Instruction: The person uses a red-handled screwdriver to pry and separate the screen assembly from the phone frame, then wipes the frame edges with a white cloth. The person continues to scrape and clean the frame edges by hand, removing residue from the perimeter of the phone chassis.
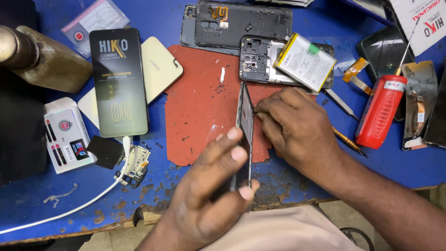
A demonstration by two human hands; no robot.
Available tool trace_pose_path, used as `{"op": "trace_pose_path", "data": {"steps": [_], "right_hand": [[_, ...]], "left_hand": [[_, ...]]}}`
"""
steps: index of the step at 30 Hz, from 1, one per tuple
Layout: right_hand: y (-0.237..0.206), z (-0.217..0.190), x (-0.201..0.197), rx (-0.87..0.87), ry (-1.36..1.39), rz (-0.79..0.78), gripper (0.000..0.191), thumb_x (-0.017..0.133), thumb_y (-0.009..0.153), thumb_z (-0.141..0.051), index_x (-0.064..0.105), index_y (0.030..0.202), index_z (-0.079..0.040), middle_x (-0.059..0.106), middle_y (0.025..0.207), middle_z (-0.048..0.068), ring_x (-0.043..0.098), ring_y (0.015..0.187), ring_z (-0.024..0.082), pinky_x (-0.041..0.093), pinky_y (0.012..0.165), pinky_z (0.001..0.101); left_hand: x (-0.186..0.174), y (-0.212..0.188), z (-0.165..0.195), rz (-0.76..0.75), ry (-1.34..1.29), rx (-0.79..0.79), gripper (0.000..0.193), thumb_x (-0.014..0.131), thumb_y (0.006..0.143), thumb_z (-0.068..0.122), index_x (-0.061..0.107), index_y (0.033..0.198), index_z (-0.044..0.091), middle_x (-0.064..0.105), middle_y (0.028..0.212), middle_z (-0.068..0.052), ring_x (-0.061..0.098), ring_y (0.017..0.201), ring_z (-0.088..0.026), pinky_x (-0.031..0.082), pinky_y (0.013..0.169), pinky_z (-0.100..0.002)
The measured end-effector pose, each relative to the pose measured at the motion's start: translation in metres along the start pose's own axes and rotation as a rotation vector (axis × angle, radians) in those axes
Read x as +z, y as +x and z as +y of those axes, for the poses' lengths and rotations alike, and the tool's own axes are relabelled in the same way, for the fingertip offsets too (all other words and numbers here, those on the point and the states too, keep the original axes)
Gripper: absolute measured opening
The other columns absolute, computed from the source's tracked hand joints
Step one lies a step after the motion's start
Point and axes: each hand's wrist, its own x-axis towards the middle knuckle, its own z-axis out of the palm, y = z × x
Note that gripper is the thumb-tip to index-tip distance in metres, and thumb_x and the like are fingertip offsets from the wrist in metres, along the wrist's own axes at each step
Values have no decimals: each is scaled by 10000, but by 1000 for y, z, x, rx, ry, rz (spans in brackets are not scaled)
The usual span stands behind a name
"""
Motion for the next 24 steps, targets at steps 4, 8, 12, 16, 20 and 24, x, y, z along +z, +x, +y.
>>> {"op": "trace_pose_path", "data": {"steps": [4,8,12,16,20,24], "right_hand": [[-3,-4,1,64,56,-8,151,723,889,-24,693,1033,7,664,972,145,666,889,322,539,753,408],[-6,-5,2,86,74,-1,136,721,896,-28,695,1024,10,670,967,144,674,884,320,542,752,404],[-6,-3,3,118,87,6,121,705,895,-6,702,1015,9,678,969,144,686,840,288,549,715,380],[-7,-3,5,101,70,30,125,714,901,2,698,1024,12,675,966,137,684,838,275,551,719,373],[-6,-2,6,98,66,30,129,715,906,7,696,1033,15,670,961,135,682,829,267,552,717,365],[-6,-2,6,60,48,24,144,726,898,-4,685,1034,18,668,965,140,682,848,280,546,724,373]], "left_hand": [[8,-16,4,-53,171,78,422,811,984,-44,469,1191,90,446,1368,-158,575,1339,-468,529,1084,-572],[14,-29,11,-75,221,75,396,773,1014,-77,465,1206,83,442,1374,-151,575,1378,-453,526,1122,-561],[16,-37,16,-115,273,44,376,766,1030,-52,468,1218,79,439,1381,-158,552,1407,-450,509,1136,-566],[19,-43,23,-159,283,-5,242,750,1061,34,527,1150,64,479,1431,-188,521,1416,-424,498,1148,-573],[22,-47,25,-168,333,-13,164,728,1061,52,564,1060,44,522,1468,-218,526,1412,-395,511,1170,-564],[23,-49,27,-150,338,-37,153,720,1069,47,581,1005,44,544,1461,-215,539,1420,-378,521,1184,-543]]}}
